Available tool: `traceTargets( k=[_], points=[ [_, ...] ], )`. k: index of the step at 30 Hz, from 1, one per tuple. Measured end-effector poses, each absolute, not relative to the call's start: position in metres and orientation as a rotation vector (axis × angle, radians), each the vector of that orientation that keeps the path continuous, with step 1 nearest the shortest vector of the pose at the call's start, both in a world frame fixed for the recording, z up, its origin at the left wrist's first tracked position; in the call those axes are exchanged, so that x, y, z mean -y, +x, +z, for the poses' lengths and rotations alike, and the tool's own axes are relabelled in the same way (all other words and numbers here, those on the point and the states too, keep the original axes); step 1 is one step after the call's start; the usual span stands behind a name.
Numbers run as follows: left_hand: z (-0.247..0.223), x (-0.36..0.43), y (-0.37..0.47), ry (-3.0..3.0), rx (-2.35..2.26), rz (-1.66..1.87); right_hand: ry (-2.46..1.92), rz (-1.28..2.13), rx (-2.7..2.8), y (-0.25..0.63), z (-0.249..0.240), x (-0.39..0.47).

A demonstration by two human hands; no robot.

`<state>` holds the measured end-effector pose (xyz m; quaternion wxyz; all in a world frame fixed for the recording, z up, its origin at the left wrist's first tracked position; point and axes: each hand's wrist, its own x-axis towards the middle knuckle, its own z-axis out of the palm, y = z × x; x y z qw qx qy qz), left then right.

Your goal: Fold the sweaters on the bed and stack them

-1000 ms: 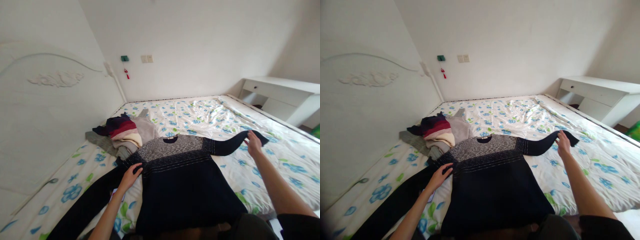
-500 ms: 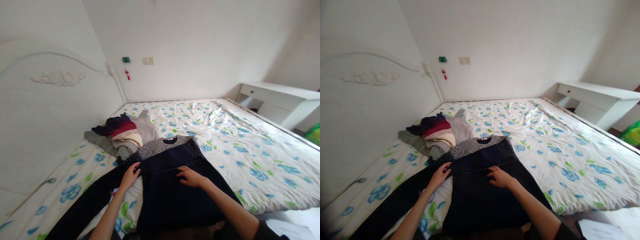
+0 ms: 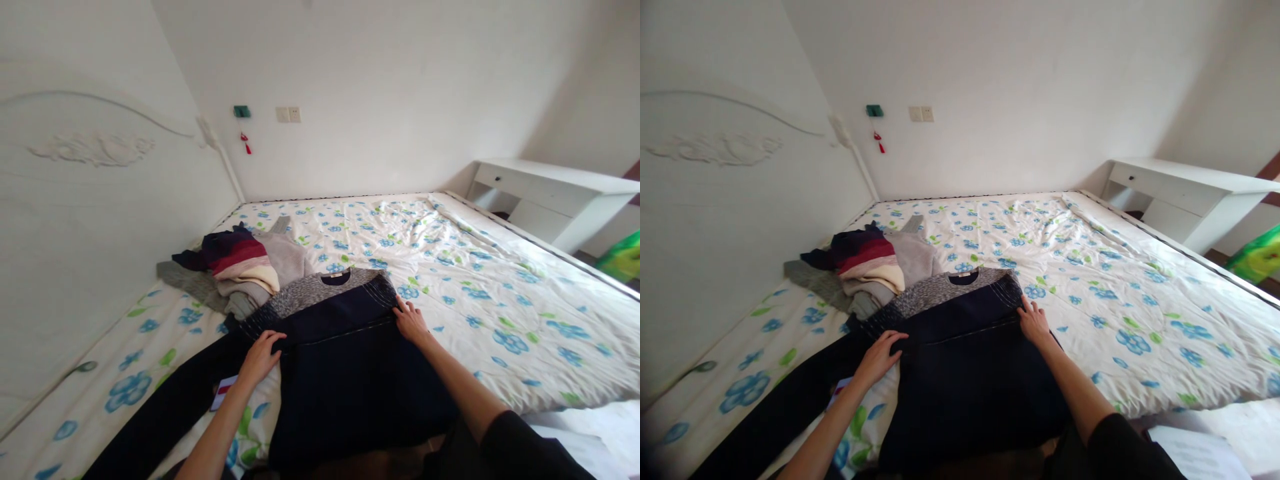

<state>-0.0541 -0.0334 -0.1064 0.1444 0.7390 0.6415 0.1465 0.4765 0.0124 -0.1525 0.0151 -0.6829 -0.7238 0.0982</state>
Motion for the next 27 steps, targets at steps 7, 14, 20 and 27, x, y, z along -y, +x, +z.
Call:
traceTargets(
  k=[7,14,20,27],
  points=[
    [-0.104,0.026,-0.036,2.160,-1.873,0.488,-2.361,0.372,1.952,0.498,-0.171,-0.016],
    [-0.093,0.032,-0.013,2.245,-1.874,0.464,-2.246,0.494,1.954,0.522,-0.181,-0.021],
    [-0.100,0.039,-0.006,2.297,-1.668,0.395,-2.146,0.447,1.991,0.520,-0.184,-0.024],
    [-0.124,0.046,-0.011,2.135,-1.762,0.450,-2.167,0.525,1.954,0.525,-0.182,-0.020]
  ],
)
